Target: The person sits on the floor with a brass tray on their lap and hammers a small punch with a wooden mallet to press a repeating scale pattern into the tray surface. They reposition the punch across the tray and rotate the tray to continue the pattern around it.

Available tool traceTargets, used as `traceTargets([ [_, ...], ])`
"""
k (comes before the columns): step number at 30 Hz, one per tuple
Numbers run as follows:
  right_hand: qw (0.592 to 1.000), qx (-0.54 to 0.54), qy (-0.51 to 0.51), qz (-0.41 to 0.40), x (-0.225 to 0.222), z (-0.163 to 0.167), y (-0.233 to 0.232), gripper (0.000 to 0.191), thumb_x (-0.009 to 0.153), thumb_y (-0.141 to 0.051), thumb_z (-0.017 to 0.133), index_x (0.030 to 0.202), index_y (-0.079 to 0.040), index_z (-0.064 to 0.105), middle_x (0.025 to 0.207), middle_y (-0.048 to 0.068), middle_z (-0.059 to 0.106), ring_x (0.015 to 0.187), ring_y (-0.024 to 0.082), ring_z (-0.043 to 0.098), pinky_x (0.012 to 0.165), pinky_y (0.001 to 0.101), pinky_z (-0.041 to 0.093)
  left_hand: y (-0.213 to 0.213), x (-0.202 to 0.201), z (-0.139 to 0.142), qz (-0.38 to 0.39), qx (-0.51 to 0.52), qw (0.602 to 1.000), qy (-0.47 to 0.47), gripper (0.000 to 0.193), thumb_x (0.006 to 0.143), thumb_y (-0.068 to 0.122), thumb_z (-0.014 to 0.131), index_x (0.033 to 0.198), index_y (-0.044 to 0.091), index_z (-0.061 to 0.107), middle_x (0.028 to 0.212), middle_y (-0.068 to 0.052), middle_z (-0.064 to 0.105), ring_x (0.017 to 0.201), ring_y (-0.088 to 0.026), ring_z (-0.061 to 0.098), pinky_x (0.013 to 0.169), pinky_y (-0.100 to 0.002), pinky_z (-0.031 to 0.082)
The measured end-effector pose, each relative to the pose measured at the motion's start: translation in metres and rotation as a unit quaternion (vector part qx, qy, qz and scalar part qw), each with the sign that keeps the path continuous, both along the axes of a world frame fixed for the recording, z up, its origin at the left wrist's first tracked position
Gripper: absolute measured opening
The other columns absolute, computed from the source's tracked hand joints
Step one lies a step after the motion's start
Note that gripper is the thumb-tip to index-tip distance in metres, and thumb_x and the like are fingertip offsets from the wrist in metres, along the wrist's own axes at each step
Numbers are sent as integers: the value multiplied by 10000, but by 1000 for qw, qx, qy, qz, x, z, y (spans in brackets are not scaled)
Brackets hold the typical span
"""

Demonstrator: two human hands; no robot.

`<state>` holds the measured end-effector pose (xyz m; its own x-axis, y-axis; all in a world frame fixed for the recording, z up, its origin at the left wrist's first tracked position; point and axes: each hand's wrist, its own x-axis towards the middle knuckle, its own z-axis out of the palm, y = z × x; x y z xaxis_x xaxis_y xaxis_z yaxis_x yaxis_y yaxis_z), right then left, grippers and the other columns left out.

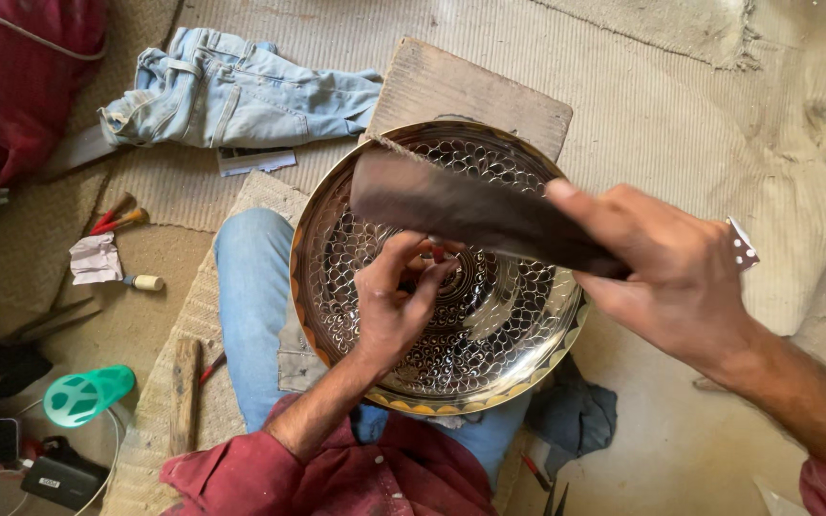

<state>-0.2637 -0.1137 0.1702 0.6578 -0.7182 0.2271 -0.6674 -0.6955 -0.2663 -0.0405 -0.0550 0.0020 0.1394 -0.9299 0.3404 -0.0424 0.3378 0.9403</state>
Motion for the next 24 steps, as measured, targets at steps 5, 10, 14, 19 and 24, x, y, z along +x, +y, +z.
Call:
traceTargets([
  [5,998,33,-37,-32,2,2,3,906,841,-31,706,1573,-374,297,830,-13,596,618,132,596,524,308,521,0,-1,7,-13,4,999,29,435,957,-89,683,1339,66,545,1154,-92,767,963,-134,770,769,-256,671],
  [10,995,94,-16,-17,4,0,-3,998,727,20,652,1595,-373,353,930,7,658,644,107,626,548,303,555,1,-1,4,-5,11,1000,6,447,945,-96,690,1338,67,551,1149,-84,770,949,-137,775,782,-266,671],
  [14,987,24,151,-54,6,-10,-4,878,848,24,679,1567,-386,388,773,-7,604,564,145,580,486,297,524,-4,-2,-4,17,9,998,-52,426,937,-61,720,1310,71,563,1115,-76,773,909,-134,782,764,-263,680],
  [19,978,-28,204,-37,3,-12,-3,880,852,15,693,1563,-409,394,753,-1,594,557,156,582,447,310,517,-3,-1,-2,0,-24,999,-21,435,952,-78,680,1336,67,534,1174,-90,758,1019,-174,783,810,-269,687],
  [24,986,9,162,-37,4,-11,-5,908,844,-11,700,1577,-417,350,805,-4,632,575,147,599,471,295,524,-1,0,7,-19,-6,1000,-3,436,958,-89,663,1347,74,552,1196,-101,754,1029,-178,785,809,-268,691],
])
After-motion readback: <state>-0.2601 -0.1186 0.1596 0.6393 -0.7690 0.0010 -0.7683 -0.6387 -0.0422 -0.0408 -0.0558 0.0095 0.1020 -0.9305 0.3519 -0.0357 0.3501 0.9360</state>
